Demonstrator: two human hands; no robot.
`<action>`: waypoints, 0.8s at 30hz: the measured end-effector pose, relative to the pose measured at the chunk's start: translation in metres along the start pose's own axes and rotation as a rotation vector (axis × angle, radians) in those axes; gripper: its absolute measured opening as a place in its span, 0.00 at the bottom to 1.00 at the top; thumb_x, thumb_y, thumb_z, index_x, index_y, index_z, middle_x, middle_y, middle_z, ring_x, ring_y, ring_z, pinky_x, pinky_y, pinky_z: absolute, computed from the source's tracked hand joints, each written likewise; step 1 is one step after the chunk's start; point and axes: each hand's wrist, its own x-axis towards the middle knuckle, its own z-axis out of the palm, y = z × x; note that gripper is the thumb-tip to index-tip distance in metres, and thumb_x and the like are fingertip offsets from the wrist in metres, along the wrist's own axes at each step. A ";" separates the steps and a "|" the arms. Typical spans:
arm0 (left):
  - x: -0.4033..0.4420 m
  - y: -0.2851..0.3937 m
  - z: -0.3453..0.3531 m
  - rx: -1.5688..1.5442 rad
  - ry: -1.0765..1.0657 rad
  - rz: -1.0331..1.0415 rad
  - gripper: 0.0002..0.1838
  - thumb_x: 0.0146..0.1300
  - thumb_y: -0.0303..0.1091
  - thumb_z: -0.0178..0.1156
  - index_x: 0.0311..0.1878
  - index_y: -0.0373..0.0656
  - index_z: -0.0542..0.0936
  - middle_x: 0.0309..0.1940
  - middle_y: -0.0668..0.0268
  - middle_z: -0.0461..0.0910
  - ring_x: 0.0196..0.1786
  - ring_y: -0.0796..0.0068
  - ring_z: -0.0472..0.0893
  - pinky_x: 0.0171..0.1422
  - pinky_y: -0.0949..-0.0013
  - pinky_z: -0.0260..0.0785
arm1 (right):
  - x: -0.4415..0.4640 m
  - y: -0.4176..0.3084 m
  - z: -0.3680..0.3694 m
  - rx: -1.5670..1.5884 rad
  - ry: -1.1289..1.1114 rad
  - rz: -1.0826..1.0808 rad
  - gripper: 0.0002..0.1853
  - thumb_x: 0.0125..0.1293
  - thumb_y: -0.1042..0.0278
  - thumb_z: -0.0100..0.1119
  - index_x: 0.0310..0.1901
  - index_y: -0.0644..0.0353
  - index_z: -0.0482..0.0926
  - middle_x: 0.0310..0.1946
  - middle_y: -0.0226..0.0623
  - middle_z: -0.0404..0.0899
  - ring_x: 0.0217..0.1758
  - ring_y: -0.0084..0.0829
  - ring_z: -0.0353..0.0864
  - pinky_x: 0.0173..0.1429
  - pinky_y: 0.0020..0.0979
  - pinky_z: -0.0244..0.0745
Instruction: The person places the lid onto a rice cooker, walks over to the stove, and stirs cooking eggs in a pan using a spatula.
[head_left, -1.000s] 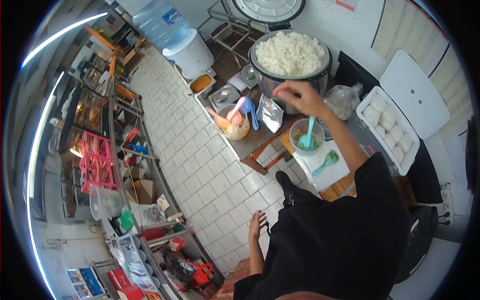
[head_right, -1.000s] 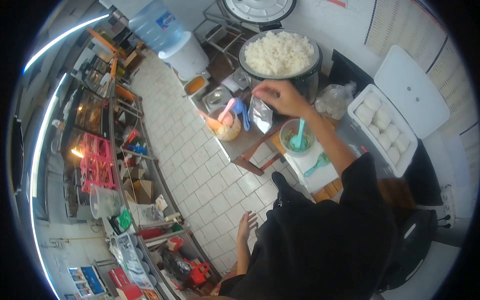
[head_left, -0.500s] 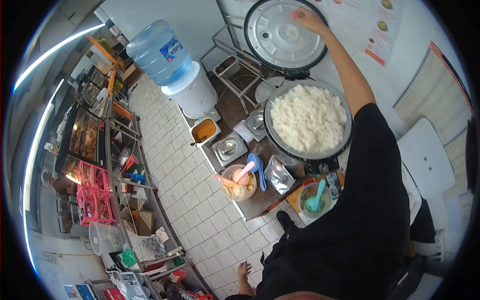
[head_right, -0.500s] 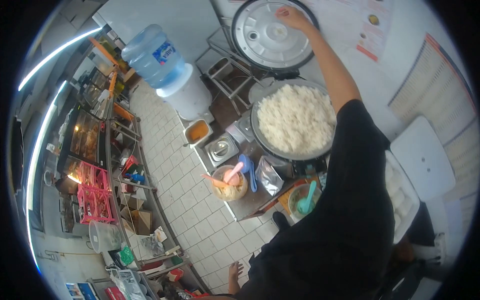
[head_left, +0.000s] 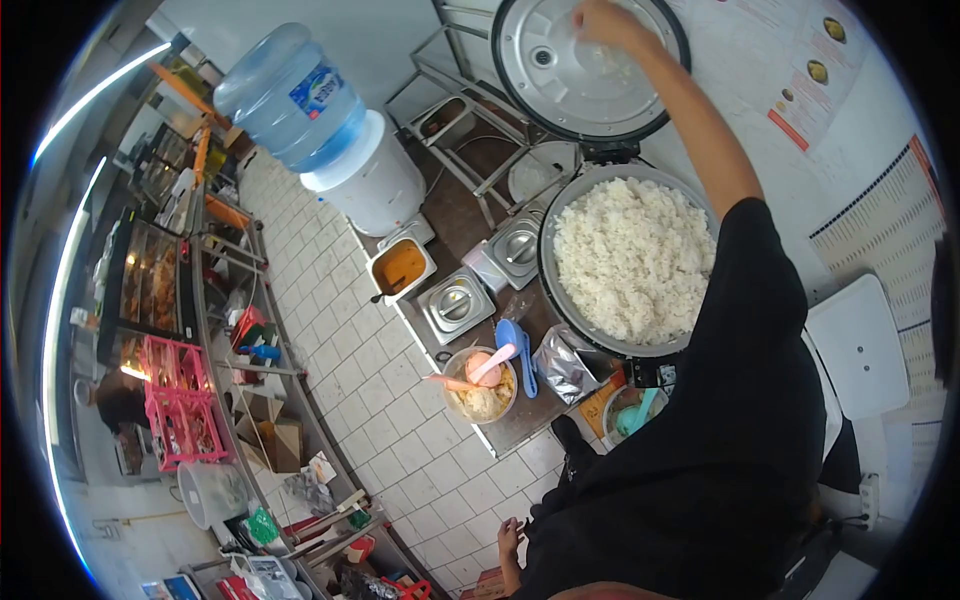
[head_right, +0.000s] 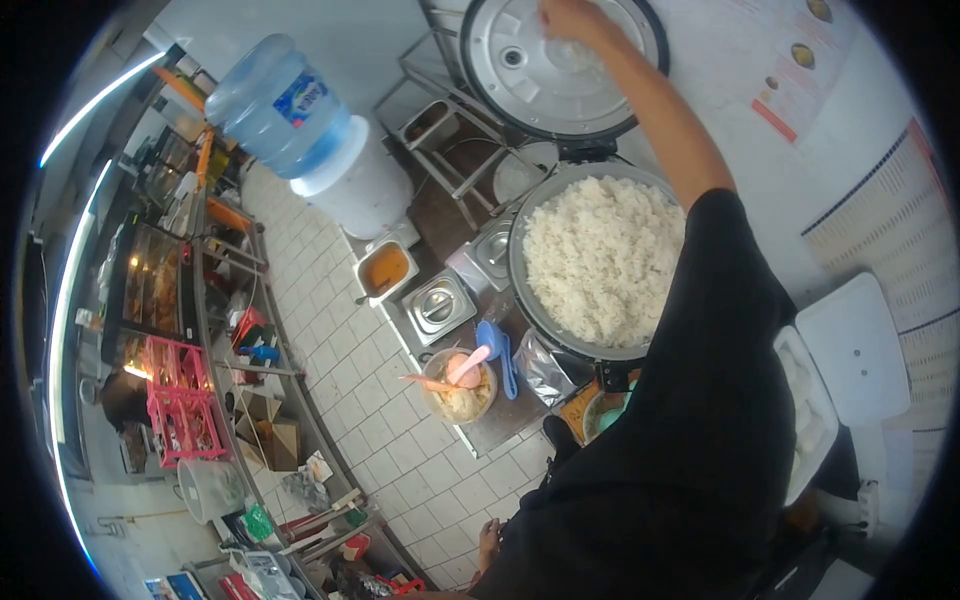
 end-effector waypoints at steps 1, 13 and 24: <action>-0.001 0.000 -0.002 0.015 0.004 -0.015 0.26 0.73 0.51 0.58 0.64 0.42 0.73 0.52 0.58 0.84 0.49 0.66 0.84 0.48 0.62 0.74 | -0.019 0.000 0.014 -0.024 0.065 -0.024 0.20 0.61 0.54 0.65 0.53 0.53 0.82 0.50 0.46 0.82 0.53 0.47 0.81 0.60 0.44 0.75; 0.007 0.045 -0.021 0.070 0.100 0.099 0.23 0.73 0.48 0.58 0.62 0.42 0.74 0.50 0.57 0.84 0.50 0.65 0.85 0.47 0.61 0.75 | -0.065 0.044 0.084 0.195 0.423 -0.315 0.15 0.66 0.63 0.62 0.52 0.55 0.82 0.48 0.35 0.80 0.54 0.36 0.80 0.56 0.38 0.79; 0.002 0.022 -0.005 -0.007 0.029 0.046 0.21 0.73 0.44 0.60 0.62 0.43 0.74 0.51 0.58 0.83 0.50 0.67 0.85 0.46 0.66 0.75 | -0.057 0.060 0.110 0.166 0.615 -0.413 0.14 0.68 0.61 0.60 0.48 0.60 0.85 0.46 0.36 0.83 0.48 0.40 0.82 0.55 0.36 0.78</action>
